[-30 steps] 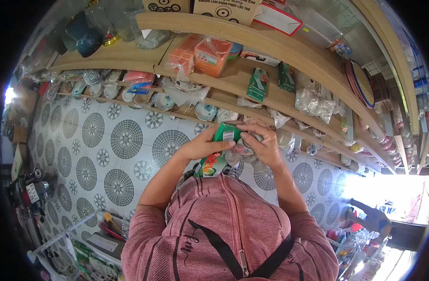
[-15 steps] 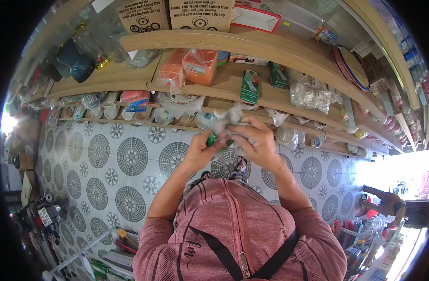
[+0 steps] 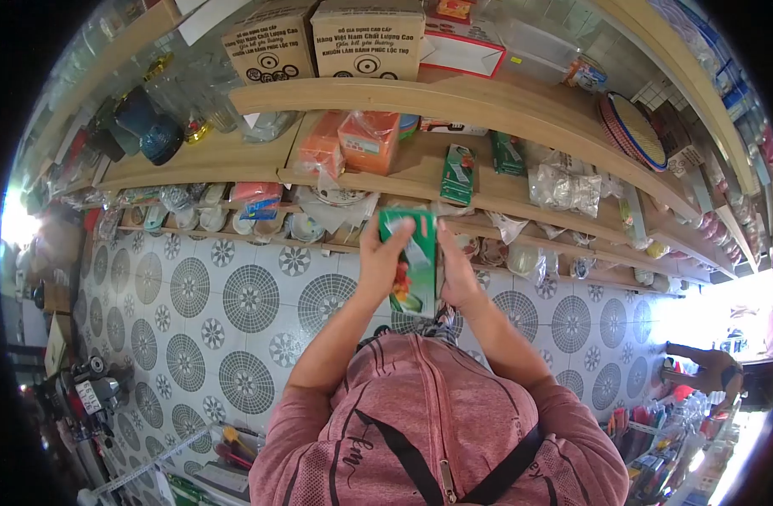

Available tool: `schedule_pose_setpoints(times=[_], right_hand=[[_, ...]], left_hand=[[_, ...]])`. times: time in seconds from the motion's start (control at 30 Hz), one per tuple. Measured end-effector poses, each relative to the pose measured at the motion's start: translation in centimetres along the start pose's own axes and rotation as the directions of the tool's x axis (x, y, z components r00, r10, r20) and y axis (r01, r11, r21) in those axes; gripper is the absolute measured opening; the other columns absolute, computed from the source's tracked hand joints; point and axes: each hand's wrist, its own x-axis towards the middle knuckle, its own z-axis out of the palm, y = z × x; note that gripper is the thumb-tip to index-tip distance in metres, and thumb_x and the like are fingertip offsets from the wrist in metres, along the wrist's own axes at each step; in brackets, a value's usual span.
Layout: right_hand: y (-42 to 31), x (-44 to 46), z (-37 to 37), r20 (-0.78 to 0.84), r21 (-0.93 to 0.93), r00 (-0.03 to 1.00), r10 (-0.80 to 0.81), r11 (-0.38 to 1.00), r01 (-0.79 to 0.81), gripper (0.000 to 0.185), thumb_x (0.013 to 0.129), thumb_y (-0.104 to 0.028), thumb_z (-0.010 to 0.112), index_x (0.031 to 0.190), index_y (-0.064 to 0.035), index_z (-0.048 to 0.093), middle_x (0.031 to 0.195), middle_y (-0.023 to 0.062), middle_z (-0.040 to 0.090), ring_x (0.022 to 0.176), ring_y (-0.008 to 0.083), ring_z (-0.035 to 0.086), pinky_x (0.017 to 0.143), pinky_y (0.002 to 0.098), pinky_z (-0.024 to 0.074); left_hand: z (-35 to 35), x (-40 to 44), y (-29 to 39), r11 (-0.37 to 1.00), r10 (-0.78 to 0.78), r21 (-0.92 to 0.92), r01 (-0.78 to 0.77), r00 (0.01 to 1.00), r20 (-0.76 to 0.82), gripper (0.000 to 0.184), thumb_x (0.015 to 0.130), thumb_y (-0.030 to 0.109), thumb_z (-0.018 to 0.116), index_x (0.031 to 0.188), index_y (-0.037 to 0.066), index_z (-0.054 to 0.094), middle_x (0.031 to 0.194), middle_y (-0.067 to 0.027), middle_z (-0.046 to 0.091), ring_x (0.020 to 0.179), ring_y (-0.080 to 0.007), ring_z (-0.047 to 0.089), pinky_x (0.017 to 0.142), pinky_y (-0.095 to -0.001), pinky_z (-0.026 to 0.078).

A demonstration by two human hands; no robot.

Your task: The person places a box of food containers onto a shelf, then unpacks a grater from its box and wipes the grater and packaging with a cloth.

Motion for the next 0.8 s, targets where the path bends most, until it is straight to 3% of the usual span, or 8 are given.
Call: schedule_pose_setpoints(times=[0.03,0.13,0.33,0.4,0.6,0.73,0.77,0.8], right_hand=[[-0.2,0.1,0.8,0.055,0.26,0.994,0.097,0.96,-0.108,0.033,0.093,-0.029,0.048,0.118,-0.0075,0.047,0.109,0.0021,0.052,0.098,0.0094,0.047,0.086,0.025,0.0388],[1.6,-1.2,-1.6,0.107,-0.027,0.984,0.141,0.99,-0.138,0.031,0.09,-0.022,0.053,0.116,-0.0061,0.044,0.107,0.0016,0.051,0.097,0.0109,0.048,0.085,0.0258,0.0388],[1.6,-1.9,-2.2,-0.074,0.343,0.982,0.177,0.929,-0.141,0.043,0.084,-0.007,0.06,0.123,-0.0059,0.042,0.112,0.0067,0.055,0.1,0.016,0.055,0.081,0.0323,0.0488],[0.9,-1.2,-2.9,-0.103,0.386,0.986,0.128,0.919,-0.079,0.037,0.085,-0.009,0.059,0.12,-0.0059,0.045,0.106,0.0056,0.058,0.094,0.0146,0.058,0.077,0.0301,0.0506],[2.8,-0.8,-7.3,-0.235,0.204,0.958,0.164,0.972,-0.117,0.021,0.084,-0.013,0.064,0.102,-0.004,0.059,0.092,0.0025,0.062,0.079,0.011,0.059,0.068,0.0264,0.0497],[4.2,-1.1,-9.2,-0.275,-0.039,0.951,0.139,0.987,-0.155,0.019,0.084,-0.018,0.064,0.096,-0.0034,0.061,0.086,0.0012,0.062,0.076,0.0092,0.057,0.064,0.0231,0.0462],[4.4,-1.1,-10.2,-0.226,-0.041,0.962,0.152,0.985,-0.166,0.02,0.083,-0.02,0.065,0.093,-0.0027,0.062,0.084,0.0008,0.062,0.074,0.0086,0.056,0.064,0.0224,0.0446],[3.6,-1.1,-10.6,-0.232,-0.037,0.961,0.15,0.986,-0.163,0.02,0.083,-0.02,0.065,0.093,-0.0027,0.062,0.084,0.0008,0.062,0.074,0.0086,0.056,0.064,0.0224,0.0446]], left_hand=[[0.5,0.6,0.9,0.996,0.024,-0.083,-0.03,0.997,-0.077,0.016,0.085,0.018,0.063,0.095,0.007,0.057,0.074,0.0031,0.06,0.056,-0.0019,0.052,0.044,-0.0177,0.039],[-0.3,2.4,1.1,0.969,0.061,-0.222,-0.104,0.979,-0.193,0.019,0.085,0.023,0.063,0.094,0.007,0.057,0.078,0.0002,0.061,0.061,-0.006,0.056,0.049,-0.0203,0.044],[1.1,2.9,-0.8,0.935,0.107,-0.3,-0.189,0.957,-0.271,0.028,0.087,0.02,0.059,0.109,0.006,0.05,0.095,-0.0021,0.057,0.078,-0.0112,0.057,0.067,-0.0262,0.049],[2.4,1.5,-1.6,0.971,0.031,-0.233,-0.063,0.99,-0.137,0.02,0.087,0.015,0.058,0.103,0.005,0.051,0.091,-0.0002,0.056,0.079,-0.0074,0.053,0.068,-0.0221,0.045],[1.6,-1.1,-5.7,0.892,0.149,0.392,-0.223,0.966,0.209,0.019,0.085,0.008,0.06,0.1,-0.001,0.054,0.087,-0.0044,0.058,0.08,-0.0091,0.053,0.07,-0.0244,0.043],[1.3,-0.2,-6.7,0.457,0.45,0.618,-0.64,0.766,0.46,0.021,0.083,0.008,0.059,0.101,0.0,0.054,0.092,-0.0162,0.06,0.082,-0.0301,0.06,0.072,-0.0318,0.045],[1.1,0.1,-7.2,0.458,0.445,0.618,-0.64,0.766,0.464,0.021,0.083,0.008,0.059,0.101,0.0,0.054,0.092,-0.0162,0.06,0.082,-0.0301,0.06,0.072,-0.0318,0.045],[0.7,0.6,-8.3,0.587,0.327,0.642,-0.493,0.87,0.369,0.021,0.082,0.008,0.059,0.1,0.0,0.054,0.092,-0.0157,0.06,0.08,-0.0288,0.06,0.071,-0.0315,0.045]])
